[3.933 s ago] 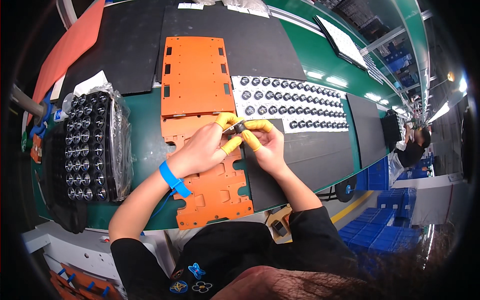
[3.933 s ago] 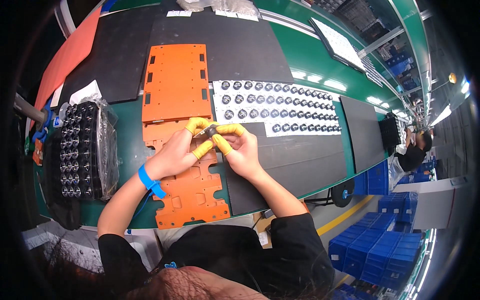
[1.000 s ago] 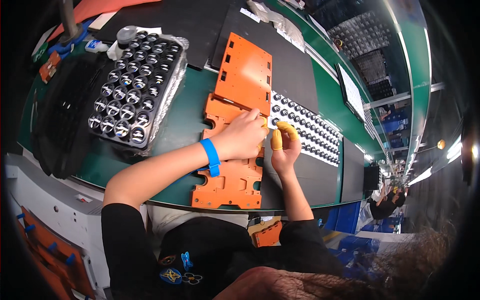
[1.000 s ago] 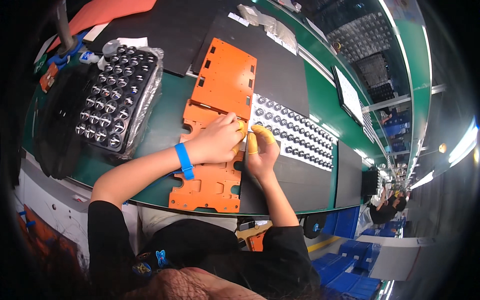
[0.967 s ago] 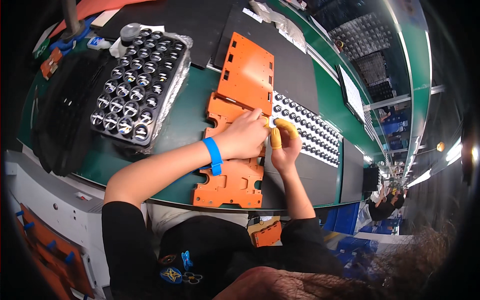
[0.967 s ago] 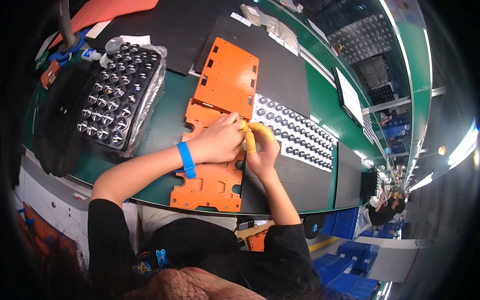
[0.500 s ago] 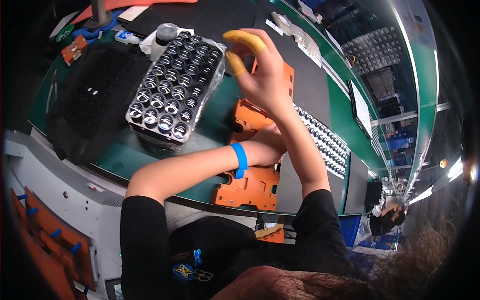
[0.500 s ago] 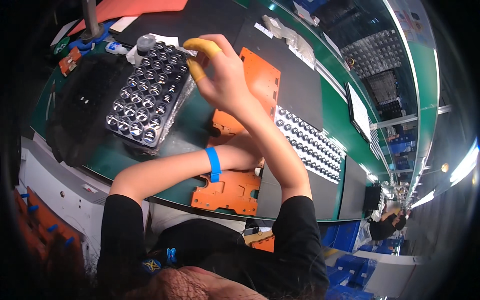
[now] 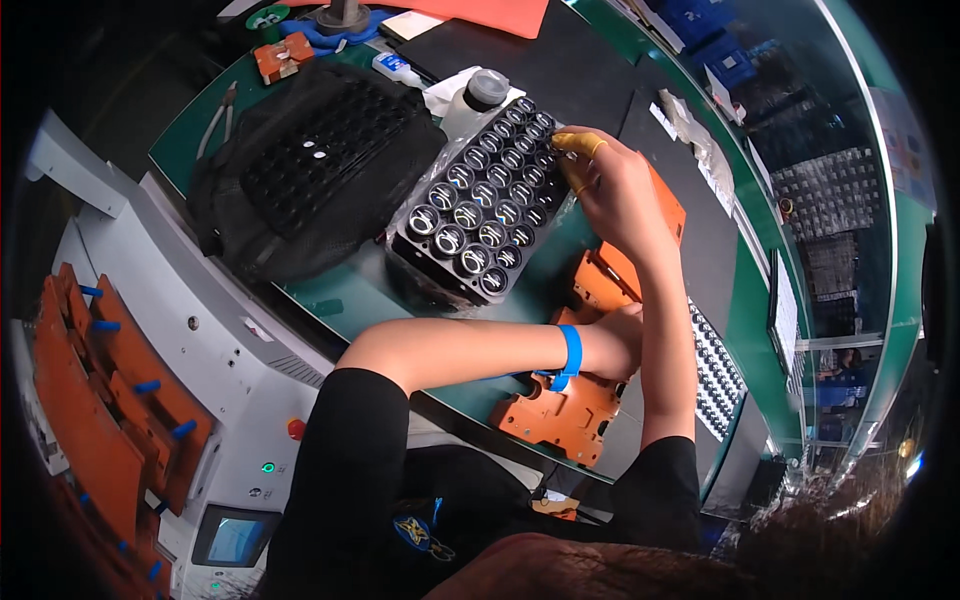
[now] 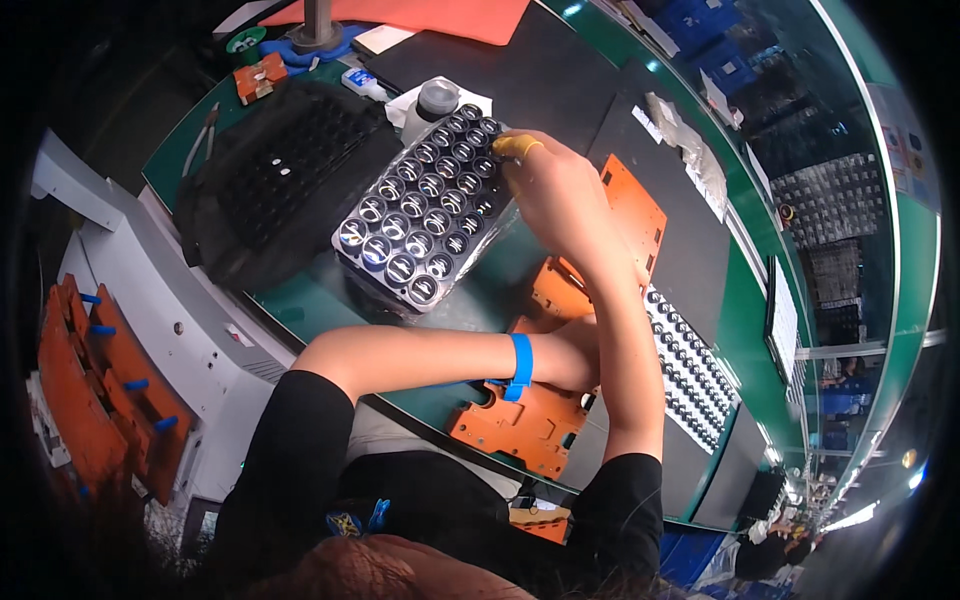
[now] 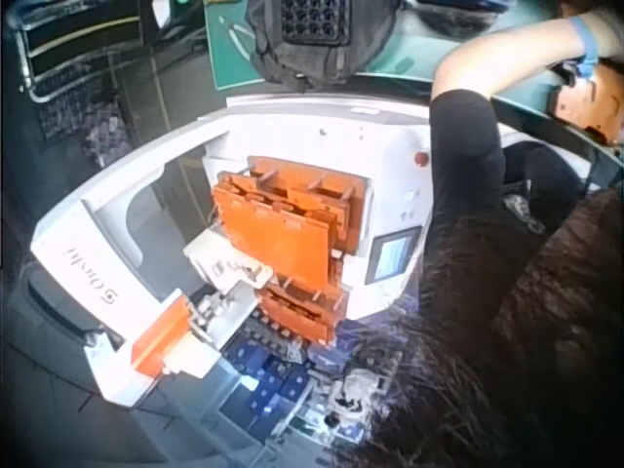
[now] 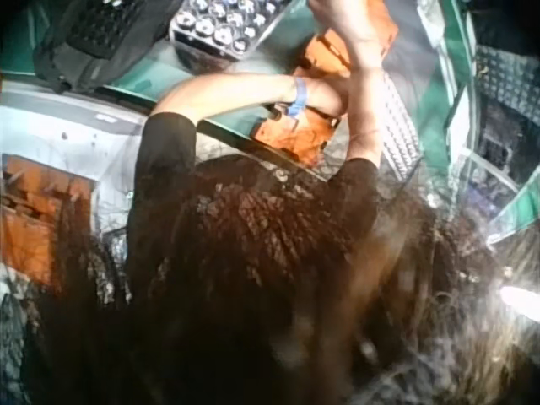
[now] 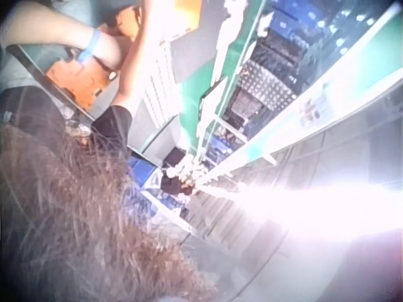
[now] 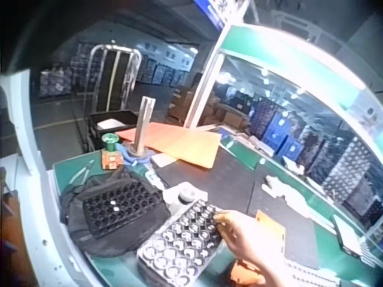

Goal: Assembling LED components by placing modules onto a base plate at a factory workstation.

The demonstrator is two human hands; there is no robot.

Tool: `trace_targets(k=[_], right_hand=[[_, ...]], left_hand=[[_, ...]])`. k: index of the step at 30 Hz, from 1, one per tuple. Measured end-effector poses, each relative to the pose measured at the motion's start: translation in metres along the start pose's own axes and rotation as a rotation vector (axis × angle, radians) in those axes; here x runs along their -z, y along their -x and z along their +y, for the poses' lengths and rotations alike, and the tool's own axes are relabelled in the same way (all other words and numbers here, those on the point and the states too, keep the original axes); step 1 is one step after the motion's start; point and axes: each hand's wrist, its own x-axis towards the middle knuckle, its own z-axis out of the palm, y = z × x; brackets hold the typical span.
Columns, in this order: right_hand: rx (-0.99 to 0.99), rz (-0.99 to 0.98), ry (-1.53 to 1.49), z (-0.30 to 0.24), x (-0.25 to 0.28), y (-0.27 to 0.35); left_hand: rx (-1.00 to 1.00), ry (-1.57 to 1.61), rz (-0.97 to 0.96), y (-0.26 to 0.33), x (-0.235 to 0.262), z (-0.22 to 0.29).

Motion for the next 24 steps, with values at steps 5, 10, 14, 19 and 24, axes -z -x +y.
trace_targets(k=[5,10,14,19,24], right_hand=[[-0.052,0.022,0.102,0.000,-0.001,0.001],[-0.042,0.039,0.022,-0.005,-0.002,0.002],[-0.079,0.056,0.090,-0.001,0.002,0.008],[-0.141,0.138,0.095,-0.007,0.026,0.039],[-0.217,0.086,0.151,0.008,0.052,0.105]], left_hand=[[0.074,0.125,0.013,-0.001,0.002,0.004],[-0.030,0.005,0.058,0.003,-0.015,-0.014],[-0.052,-0.036,-0.020,-0.002,-0.016,-0.014],[-0.164,-0.137,0.042,-0.004,-0.025,-0.025],[-0.049,-0.237,0.042,-0.006,-0.025,-0.018]])
